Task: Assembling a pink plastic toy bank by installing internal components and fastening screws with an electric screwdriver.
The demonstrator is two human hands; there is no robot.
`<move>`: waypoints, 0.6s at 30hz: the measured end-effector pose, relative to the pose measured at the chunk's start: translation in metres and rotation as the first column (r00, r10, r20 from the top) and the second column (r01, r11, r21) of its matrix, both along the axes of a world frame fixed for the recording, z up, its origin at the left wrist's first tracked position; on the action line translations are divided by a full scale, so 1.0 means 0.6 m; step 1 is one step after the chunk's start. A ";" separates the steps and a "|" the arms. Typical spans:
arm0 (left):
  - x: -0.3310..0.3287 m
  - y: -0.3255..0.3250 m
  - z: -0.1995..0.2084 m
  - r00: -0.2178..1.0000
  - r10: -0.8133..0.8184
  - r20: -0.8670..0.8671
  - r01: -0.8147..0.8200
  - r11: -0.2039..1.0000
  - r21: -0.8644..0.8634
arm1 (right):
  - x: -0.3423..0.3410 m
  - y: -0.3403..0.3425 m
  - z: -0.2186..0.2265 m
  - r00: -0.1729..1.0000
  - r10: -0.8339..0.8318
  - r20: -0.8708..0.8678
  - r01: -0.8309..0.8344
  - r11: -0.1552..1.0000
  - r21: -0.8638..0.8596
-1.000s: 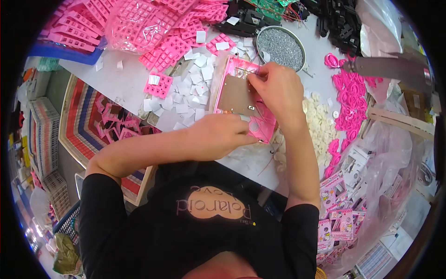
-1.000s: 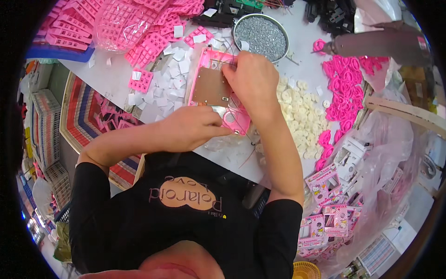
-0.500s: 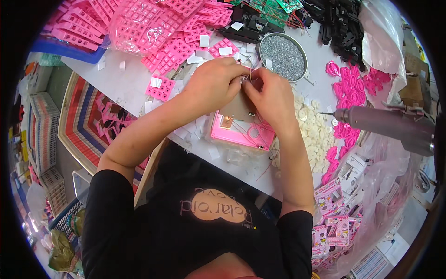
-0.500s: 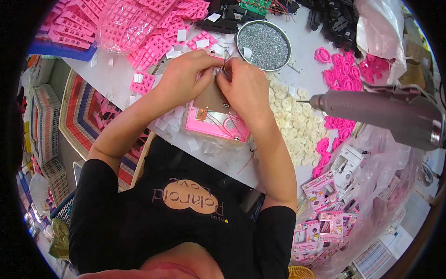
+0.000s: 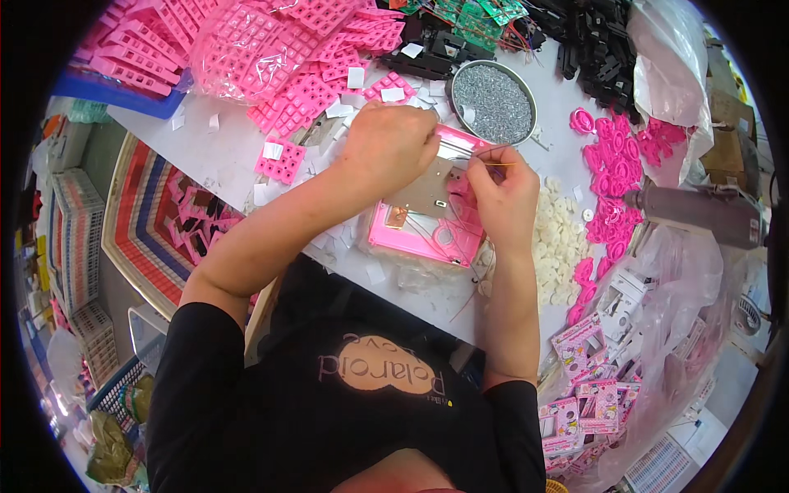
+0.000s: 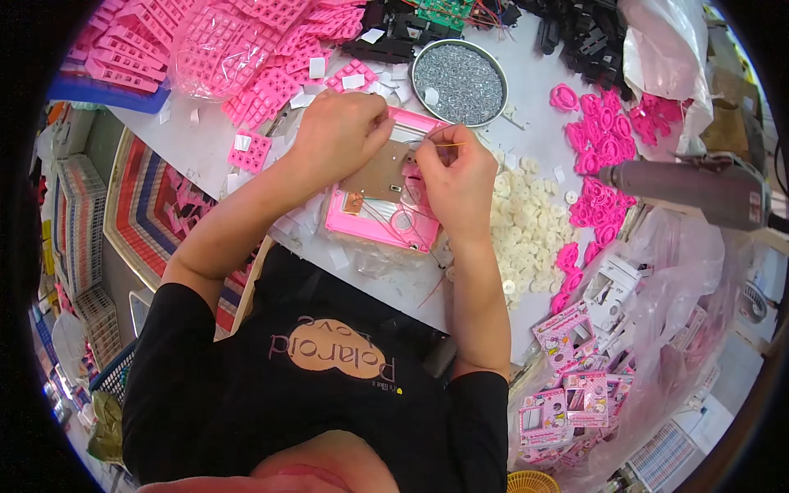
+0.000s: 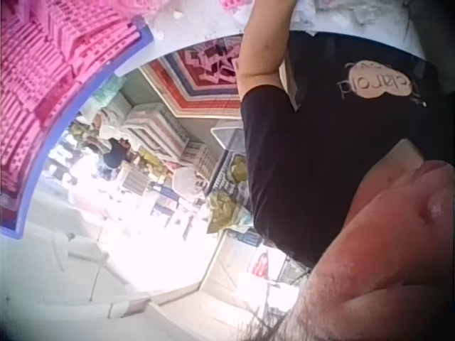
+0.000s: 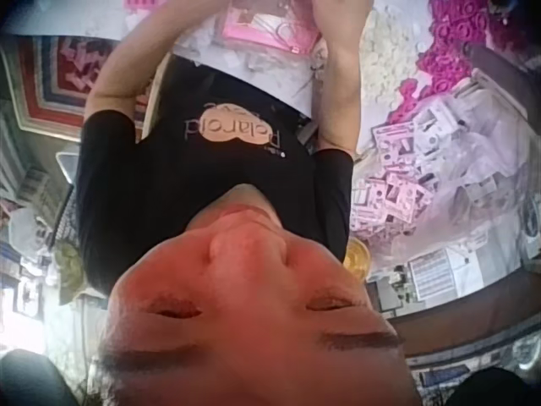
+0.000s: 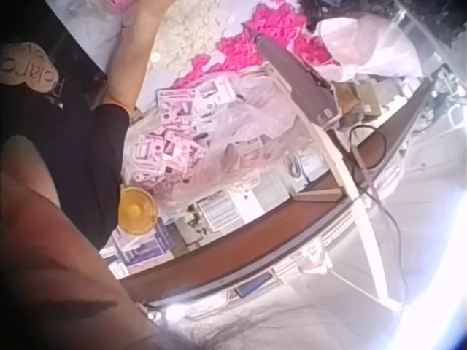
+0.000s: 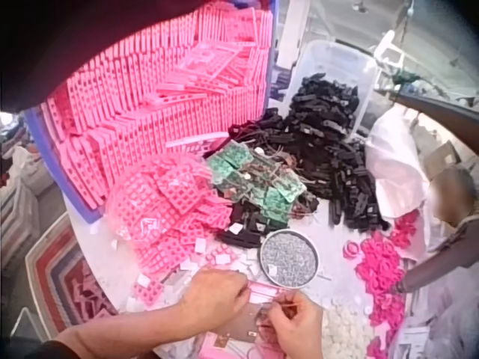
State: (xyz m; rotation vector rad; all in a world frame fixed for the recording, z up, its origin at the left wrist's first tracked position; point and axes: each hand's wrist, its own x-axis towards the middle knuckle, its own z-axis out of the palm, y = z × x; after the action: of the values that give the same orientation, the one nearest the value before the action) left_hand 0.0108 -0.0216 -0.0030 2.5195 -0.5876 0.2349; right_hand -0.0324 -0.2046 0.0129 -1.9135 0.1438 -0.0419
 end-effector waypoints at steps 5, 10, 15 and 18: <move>0.001 0.017 0.004 0.988 -0.003 -0.155 -0.020 0.989 -0.149 | 0.002 -0.013 0.000 0.996 0.030 -0.083 -0.023 0.996 0.086; 0.003 0.028 0.005 0.983 -0.061 -0.172 0.022 0.976 -0.219 | 0.003 -0.014 0.024 0.986 0.067 -0.153 -0.042 0.986 0.162; 0.004 0.029 0.006 0.983 -0.083 -0.166 0.042 0.970 -0.240 | 0.012 -0.021 0.022 0.991 0.049 -0.125 -0.032 0.991 0.131; 0.005 0.033 0.005 0.977 -0.107 -0.184 0.054 0.961 -0.272 | 0.016 -0.022 0.033 0.991 0.051 -0.124 -0.034 0.991 0.130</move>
State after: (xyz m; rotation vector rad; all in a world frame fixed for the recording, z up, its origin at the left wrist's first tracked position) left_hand 0.0139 -0.0017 -0.0001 2.2212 -0.5393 0.0286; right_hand -0.0231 -0.2175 0.0326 -1.7907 0.1872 0.1161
